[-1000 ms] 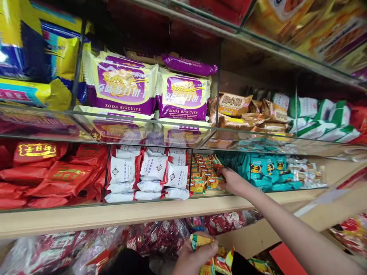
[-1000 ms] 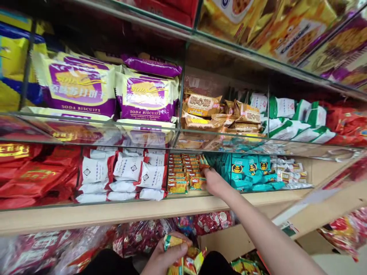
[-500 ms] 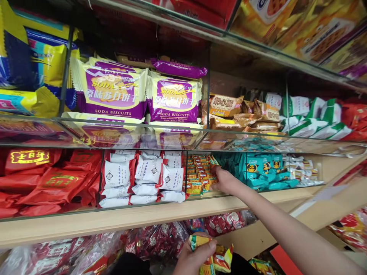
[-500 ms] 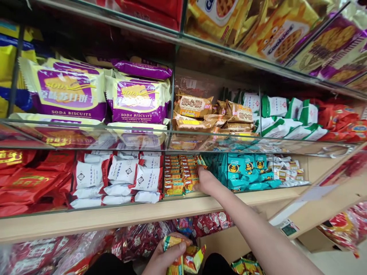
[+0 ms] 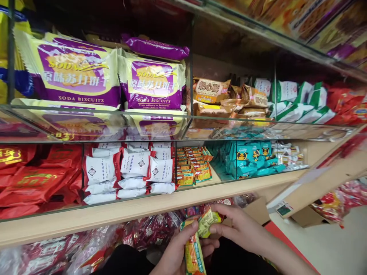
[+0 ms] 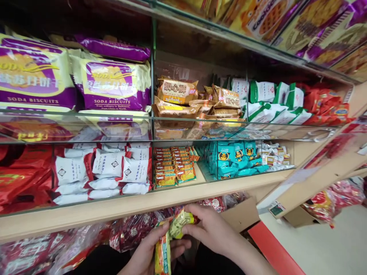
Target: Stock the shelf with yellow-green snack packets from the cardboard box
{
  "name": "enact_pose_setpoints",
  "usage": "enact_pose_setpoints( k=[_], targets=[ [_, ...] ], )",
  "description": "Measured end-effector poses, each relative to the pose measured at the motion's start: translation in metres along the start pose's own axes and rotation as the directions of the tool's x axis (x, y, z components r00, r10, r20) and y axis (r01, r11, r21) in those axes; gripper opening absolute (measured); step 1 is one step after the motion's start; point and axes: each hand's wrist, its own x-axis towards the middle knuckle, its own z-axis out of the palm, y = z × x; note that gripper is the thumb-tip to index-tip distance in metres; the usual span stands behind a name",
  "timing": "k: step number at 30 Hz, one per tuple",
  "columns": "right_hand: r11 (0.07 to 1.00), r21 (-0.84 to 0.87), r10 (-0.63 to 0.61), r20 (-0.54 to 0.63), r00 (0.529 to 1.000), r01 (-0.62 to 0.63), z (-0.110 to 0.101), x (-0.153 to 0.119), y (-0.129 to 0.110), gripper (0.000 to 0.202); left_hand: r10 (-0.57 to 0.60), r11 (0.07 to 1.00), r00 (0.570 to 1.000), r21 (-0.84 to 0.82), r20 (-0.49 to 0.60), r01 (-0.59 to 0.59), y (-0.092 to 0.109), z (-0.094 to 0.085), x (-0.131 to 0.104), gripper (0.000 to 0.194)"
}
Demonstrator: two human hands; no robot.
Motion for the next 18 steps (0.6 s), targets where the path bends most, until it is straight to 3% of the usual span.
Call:
enact_pose_setpoints(
  k=[2,5,10,12,14,16,18],
  targets=[
    [0.983,0.181,0.027,-0.103,0.994,-0.008,0.012,0.001,0.017,0.019,0.102,0.991,0.994,0.086,-0.043,-0.098,0.0,0.001,0.0,0.026],
    [0.886,0.459,0.084,-0.303,0.949,0.069,0.033,0.002,0.044,0.03,0.289,0.941,0.954,0.209,-0.083,-0.267,0.001,-0.001,0.004,0.024],
    [0.855,0.484,0.123,-0.539,0.833,0.187,0.065,0.0,0.063,0.032,0.469,0.825,0.883,0.353,0.007,-0.441,0.002,-0.01,0.008,0.024],
    [0.84,0.513,0.161,-0.547,0.821,0.176,0.07,0.001,0.061,0.031,0.545,0.757,0.838,0.42,0.015,-0.5,0.003,-0.013,0.008,0.029],
    [0.811,0.568,0.184,-0.475,0.86,0.14,0.072,0.002,0.058,0.032,0.582,0.731,0.812,0.46,-0.036,-0.504,0.006,-0.014,0.008,0.025],
    [0.767,0.632,0.18,-0.38,0.907,0.112,0.071,0.002,0.057,0.034,0.564,0.762,0.819,0.447,-0.104,-0.468,0.008,-0.015,0.009,0.019],
    [0.721,0.687,0.191,-0.326,0.926,0.093,0.07,0.001,0.058,0.036,0.54,0.794,0.829,0.418,-0.149,-0.442,0.009,-0.016,0.011,0.02]
  ],
)
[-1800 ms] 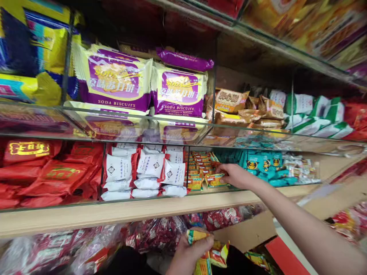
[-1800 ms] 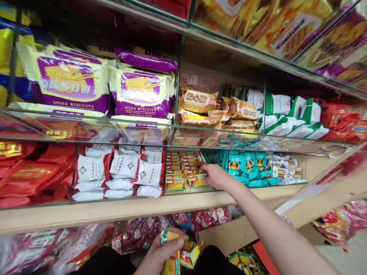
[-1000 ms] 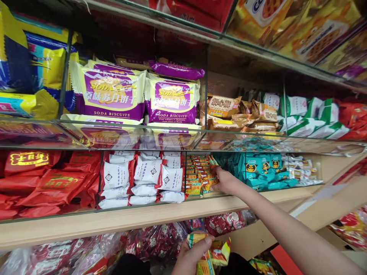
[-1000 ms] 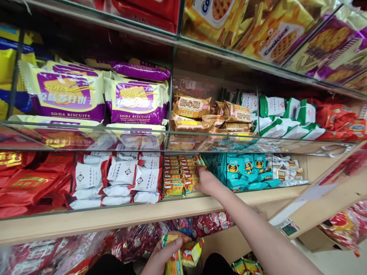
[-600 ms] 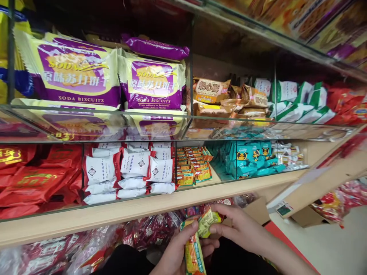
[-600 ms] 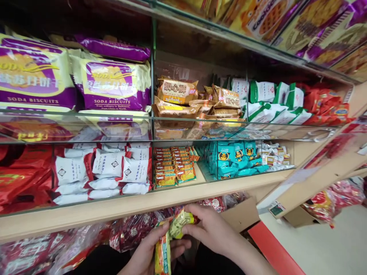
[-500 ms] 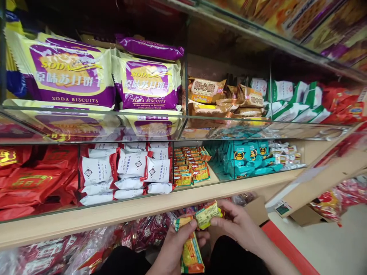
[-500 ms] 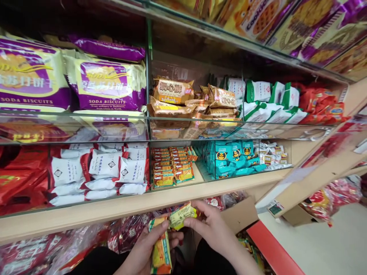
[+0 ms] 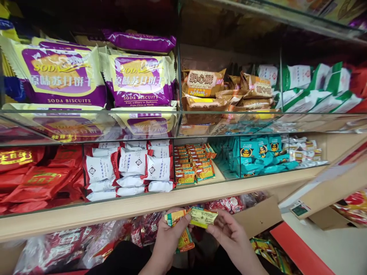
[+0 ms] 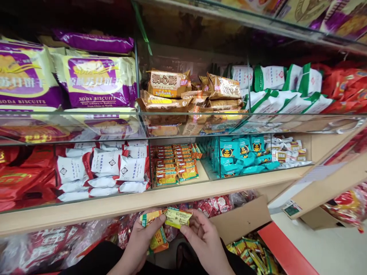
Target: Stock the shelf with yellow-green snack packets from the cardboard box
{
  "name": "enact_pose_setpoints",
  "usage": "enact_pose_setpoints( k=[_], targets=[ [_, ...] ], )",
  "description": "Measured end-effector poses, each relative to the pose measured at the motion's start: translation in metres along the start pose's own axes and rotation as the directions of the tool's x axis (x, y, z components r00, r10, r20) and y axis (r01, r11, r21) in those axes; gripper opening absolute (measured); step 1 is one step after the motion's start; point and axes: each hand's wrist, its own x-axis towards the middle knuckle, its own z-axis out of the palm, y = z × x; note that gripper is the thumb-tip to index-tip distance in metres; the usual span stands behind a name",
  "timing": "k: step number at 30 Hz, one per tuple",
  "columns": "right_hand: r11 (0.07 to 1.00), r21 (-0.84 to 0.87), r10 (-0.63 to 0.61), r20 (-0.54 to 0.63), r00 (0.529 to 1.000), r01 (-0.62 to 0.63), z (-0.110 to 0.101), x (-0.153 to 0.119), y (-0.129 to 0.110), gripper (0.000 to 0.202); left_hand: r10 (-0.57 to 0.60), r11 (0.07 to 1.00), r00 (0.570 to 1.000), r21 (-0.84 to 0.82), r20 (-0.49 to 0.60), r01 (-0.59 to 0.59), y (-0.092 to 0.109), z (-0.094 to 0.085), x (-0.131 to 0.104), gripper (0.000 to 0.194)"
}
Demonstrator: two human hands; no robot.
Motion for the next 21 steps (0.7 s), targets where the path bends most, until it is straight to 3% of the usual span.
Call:
enact_pose_setpoints(
  k=[7,14,21],
  targets=[
    [0.996,-0.017,0.086,-0.167,0.982,-0.09,-0.012,0.002,0.004,0.025,0.024,0.998,0.999,0.065,-0.029,-0.022,-0.008,0.001,0.003,0.021],
    [0.94,0.228,0.264,-0.021,0.964,-0.253,-0.013,-0.001,-0.011,0.026,0.039,0.995,0.999,0.089,-0.034,-0.036,-0.012,0.002,0.006,0.02],
    [0.937,0.173,0.31,-0.004,0.951,-0.304,-0.013,-0.001,-0.009,0.028,0.079,0.987,0.99,0.151,-0.117,-0.061,-0.017,0.0,0.003,0.021]
  ],
)
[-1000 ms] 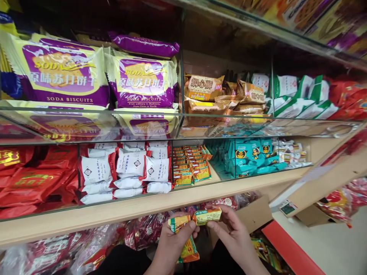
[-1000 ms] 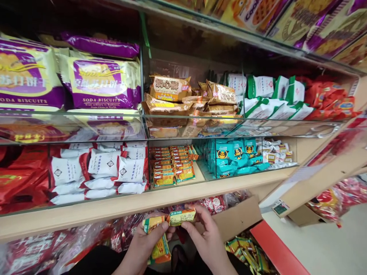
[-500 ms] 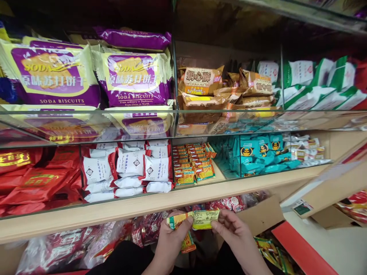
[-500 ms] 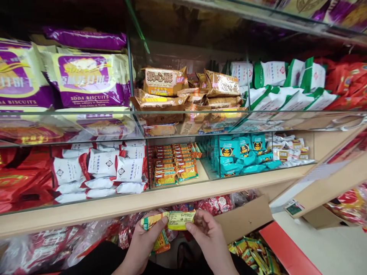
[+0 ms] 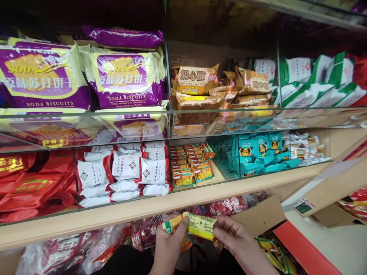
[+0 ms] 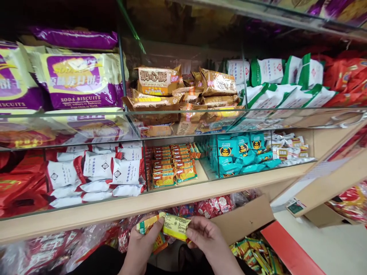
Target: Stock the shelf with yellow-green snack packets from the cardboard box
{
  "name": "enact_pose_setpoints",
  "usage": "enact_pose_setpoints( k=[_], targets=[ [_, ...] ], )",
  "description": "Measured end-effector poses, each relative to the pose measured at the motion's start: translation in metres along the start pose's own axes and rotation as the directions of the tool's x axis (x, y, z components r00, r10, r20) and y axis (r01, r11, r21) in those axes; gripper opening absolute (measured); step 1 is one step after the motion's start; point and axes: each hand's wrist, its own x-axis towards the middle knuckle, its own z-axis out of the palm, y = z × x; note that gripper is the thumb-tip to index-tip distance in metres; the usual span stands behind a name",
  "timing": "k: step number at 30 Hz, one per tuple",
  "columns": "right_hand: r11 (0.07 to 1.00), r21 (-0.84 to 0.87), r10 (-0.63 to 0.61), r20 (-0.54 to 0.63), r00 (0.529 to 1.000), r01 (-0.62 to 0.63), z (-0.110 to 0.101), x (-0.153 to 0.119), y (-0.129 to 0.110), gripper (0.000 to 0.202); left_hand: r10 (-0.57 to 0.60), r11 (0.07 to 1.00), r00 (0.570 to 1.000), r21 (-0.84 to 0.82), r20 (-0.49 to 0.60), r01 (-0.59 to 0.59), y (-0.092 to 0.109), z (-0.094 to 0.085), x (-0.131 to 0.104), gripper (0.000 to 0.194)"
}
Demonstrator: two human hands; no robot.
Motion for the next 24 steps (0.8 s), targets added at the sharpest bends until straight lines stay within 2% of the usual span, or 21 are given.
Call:
enact_pose_setpoints(
  k=[5,7,10,14,17,18,20,22,23,24],
  targets=[
    [0.981,-0.189,-0.05,-0.036,0.998,0.043,-0.001,0.003,0.001,0.027,0.058,0.996,0.997,0.065,-0.054,-0.054,0.0,-0.002,0.004,0.022],
    [0.963,-0.262,-0.07,0.008,0.997,0.07,-0.001,0.003,0.0,0.027,0.064,0.996,0.996,0.069,-0.057,-0.06,0.001,-0.001,0.004,0.024],
    [0.917,-0.37,-0.124,0.095,0.988,0.151,-0.003,0.0,0.002,0.026,0.007,0.999,0.999,0.034,-0.054,-0.005,0.003,0.001,0.002,0.026],
    [0.804,-0.519,-0.307,0.053,0.95,0.289,-0.003,-0.002,0.009,0.024,-0.067,0.997,0.996,-0.054,-0.061,0.064,0.002,0.005,0.0,0.026],
    [0.672,-0.638,-0.462,0.035,0.886,0.375,-0.002,-0.002,0.011,0.019,-0.085,0.99,0.996,-0.119,-0.032,0.08,-0.003,0.008,0.0,0.024],
    [0.608,-0.683,-0.521,0.042,0.853,0.405,-0.002,-0.002,0.011,0.016,-0.1,0.987,0.995,-0.127,-0.023,0.096,-0.005,0.01,-0.001,0.023],
    [0.44,-0.769,-0.657,0.078,0.75,0.464,-0.002,-0.002,0.009,0.011,-0.169,0.977,0.986,-0.135,-0.011,0.166,-0.009,0.013,-0.004,0.022],
    [0.255,-0.829,-0.743,0.161,0.649,0.498,-0.002,-0.002,0.008,0.01,-0.277,0.943,0.96,-0.176,0.048,0.281,-0.009,0.016,-0.01,0.024],
    [0.172,-0.844,-0.752,0.221,0.621,0.508,-0.001,-0.003,0.008,0.012,-0.325,0.915,0.94,-0.215,0.108,0.341,-0.008,0.017,-0.014,0.025],
    [0.097,-0.85,-0.737,0.288,0.612,0.518,0.0,-0.003,0.009,0.014,-0.359,0.88,0.916,-0.261,0.181,0.396,-0.006,0.018,-0.017,0.027]
  ],
)
